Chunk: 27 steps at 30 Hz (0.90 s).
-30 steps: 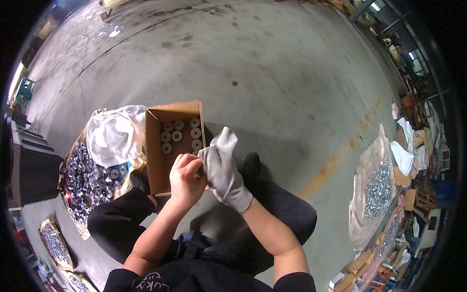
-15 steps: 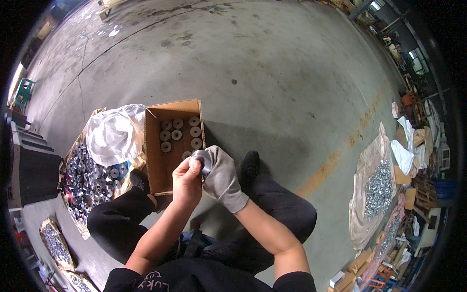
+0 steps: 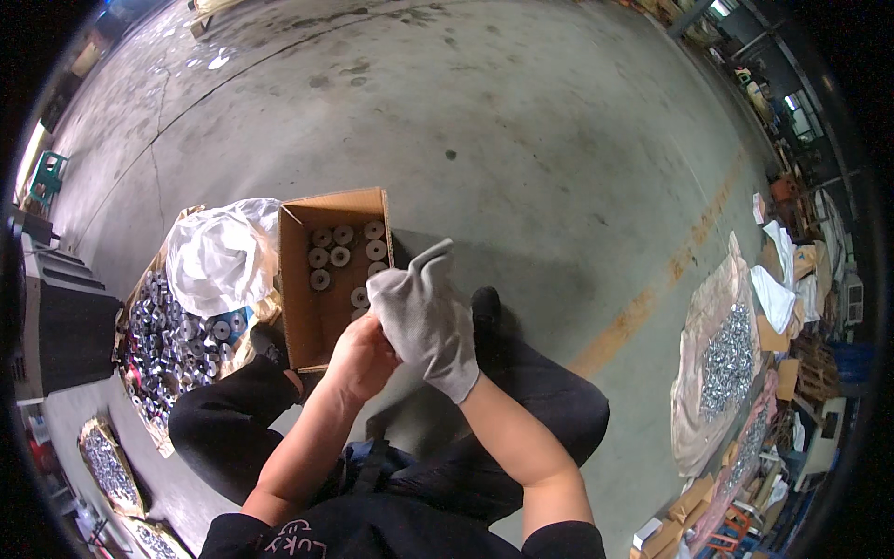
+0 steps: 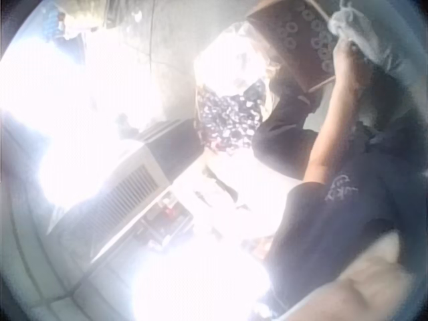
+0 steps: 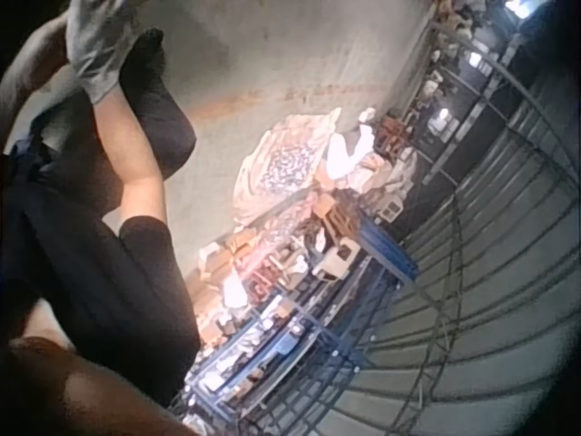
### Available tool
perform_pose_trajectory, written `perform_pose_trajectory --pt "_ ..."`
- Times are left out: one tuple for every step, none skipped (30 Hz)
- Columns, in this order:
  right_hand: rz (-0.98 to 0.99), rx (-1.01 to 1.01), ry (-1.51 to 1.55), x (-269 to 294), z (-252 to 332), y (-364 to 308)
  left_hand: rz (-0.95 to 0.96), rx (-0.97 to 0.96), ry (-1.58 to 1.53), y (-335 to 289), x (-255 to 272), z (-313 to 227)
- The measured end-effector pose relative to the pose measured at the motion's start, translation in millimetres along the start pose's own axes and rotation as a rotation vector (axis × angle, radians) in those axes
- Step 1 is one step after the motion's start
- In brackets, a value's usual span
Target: The person cleans cylindrical metal parts with a white cloth.
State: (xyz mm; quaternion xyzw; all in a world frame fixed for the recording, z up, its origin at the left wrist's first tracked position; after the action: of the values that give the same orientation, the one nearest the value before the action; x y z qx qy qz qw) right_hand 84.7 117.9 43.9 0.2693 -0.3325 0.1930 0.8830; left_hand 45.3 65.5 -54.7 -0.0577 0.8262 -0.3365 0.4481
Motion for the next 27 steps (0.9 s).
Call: perform_pose_trajectory --pt "0.012 -0.095 0.138 1 -3 1 -0.001 0.001 0.0 0 6 1" --pt "0.012 -0.097 0.139 -2 -6 -1 0.009 -0.034 0.254 0 11 -3" --pt "-0.055 -0.056 0.083 2 -7 -2 0.02 -0.067 0.507 -1 9 -6" --pt "-0.121 -0.015 0.028 7 -7 -4 -0.01 -0.143 0.629 -3 4 -14" --pt "-0.12 -0.017 0.026 9 -9 -6 -0.009 -0.141 0.628 0 4 -16" --pt "-0.013 -0.055 0.014 3 -9 -5 -0.03 -0.118 0.588 1 7 -18" --pt "0.095 -0.092 0.002 -4 -10 -5 -0.051 -0.095 0.547 2 10 -20" --pt "0.096 -0.092 0.004 -2 -7 -5 -0.051 -0.162 0.616 1 3 -25" --pt "0.067 -0.137 0.128 2 -9 -4 -0.051 -0.16 0.617 1 3 -21" --pt "0.037 -0.182 0.253 5 -11 -5 -0.048 -0.124 0.512 1 6 -12" --pt "0.006 -0.227 0.377 7 -15 -5 -0.044 -0.087 0.407 2 7 -5" --pt "0.005 -0.229 0.376 6 -16 -5 -0.009 -0.036 0.331 0 2 -1" --pt "0.05 -0.291 0.383 0 -23 -5 -0.007 -0.033 0.332 0 0 -1" --pt "0.094 -0.353 0.388 -6 -28 -7 0.002 0.004 0.272 0 -2 2" --pt "0.096 -0.351 0.391 -3 -23 -5 0.006 0.035 0.211 0 -2 3" --pt "0.056 -0.447 0.369 5 -23 -4 0.003 0.033 0.21 0 -1 3" --pt "0.016 -0.542 0.345 10 -27 -6 0.022 0.045 0.245 1 0 5" --pt "-0.025 -0.828 0.714 -7 -51 -22 0.046 0.06 0.282 3 -1 9" --pt "-0.026 -0.827 0.713 -11 -56 -23 0.047 0.06 0.283 5 0 9" --pt "-0.16 -0.869 0.804 -10 -65 -27 0.082 0.122 0.176 7 -1 13" --pt "-0.293 -0.912 0.895 -7 -68 -28 0.113 0.184 0.068 7 -2 16" --pt "-0.287 -1.099 1.068 -8 -67 -34 0.181 0.243 0.009 5 -6 18" --pt "-0.335 -0.835 0.946 12 -58 -26 0.178 0.243 0.008 5 -5 18" --pt "-0.242 -0.56 0.618 36 -42 -14 0.171 0.238 -0.016 5 -6 19" --pt "-0.148 -0.285 0.29 48 -19 -5 0.165 0.234 -0.041 5 -7 19" --pt "-0.128 -0.207 0.046 42 -21 -6 0.192 0.202 -0.052 6 -7 18" --pt "-0.105 -0.127 -0.195 37 -12 3 0.19 0.201 -0.052 7 -6 20"
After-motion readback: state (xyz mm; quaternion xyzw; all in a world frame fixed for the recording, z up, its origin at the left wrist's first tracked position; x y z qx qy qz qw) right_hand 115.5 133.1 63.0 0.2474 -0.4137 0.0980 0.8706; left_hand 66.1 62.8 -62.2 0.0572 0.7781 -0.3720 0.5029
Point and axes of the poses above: each hand's wrist, its own y-axis towards the middle knuckle, its own x-axis out of the back of the hand, z = x × y, the point moved 9 cm from there along y, towards the middle knuckle
